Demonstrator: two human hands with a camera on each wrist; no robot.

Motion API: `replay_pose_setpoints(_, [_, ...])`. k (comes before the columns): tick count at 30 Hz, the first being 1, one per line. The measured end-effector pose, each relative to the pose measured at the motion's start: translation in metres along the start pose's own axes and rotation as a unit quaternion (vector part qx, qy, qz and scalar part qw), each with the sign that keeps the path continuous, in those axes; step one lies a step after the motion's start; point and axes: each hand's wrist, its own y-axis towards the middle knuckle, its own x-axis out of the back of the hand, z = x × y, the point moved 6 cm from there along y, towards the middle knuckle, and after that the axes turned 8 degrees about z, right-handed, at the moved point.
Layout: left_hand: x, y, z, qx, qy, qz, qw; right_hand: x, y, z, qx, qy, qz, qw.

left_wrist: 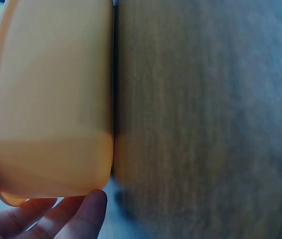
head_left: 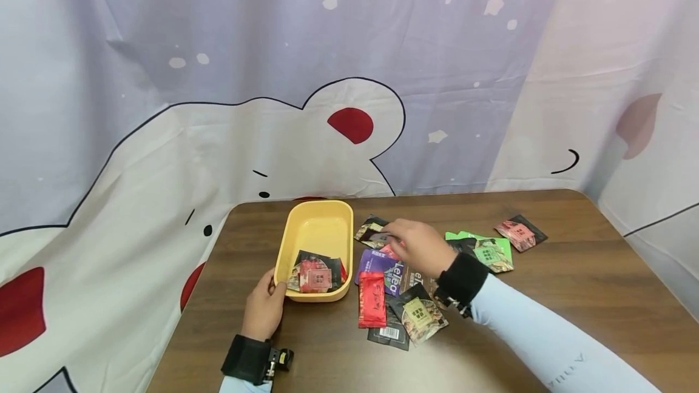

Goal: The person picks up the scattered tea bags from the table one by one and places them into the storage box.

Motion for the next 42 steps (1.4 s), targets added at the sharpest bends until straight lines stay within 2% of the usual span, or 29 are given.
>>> replay_pose_setpoints(10, [0.000,0.001,0.000,0.000,0.011,-0.002,0.9999,-0.016,0.027,0.064,0.055,0.040,0.040,0.997])
replay_pose_setpoints(17, [0.003,0.000,-0.002,-0.006,0.018,-0.009,0.9998,-0.031,0.040,0.089,0.077,0.048,0.050,0.995])
replay_pose_setpoints(26, [0.003,0.000,-0.001,-0.004,0.017,-0.009,0.9998,-0.044,0.046,0.105,0.076,0.069,0.081,0.991])
replay_pose_setpoints(39, [0.001,-0.002,-0.002,0.001,0.016,-0.007,0.9999,-0.052,0.044,0.103,0.065,0.072,0.098,0.990])
replay_pose_setpoints(42, [0.001,-0.002,-0.002,-0.001,0.015,-0.009,0.9998,-0.054,0.044,0.100,0.050,0.081,0.108,0.990])
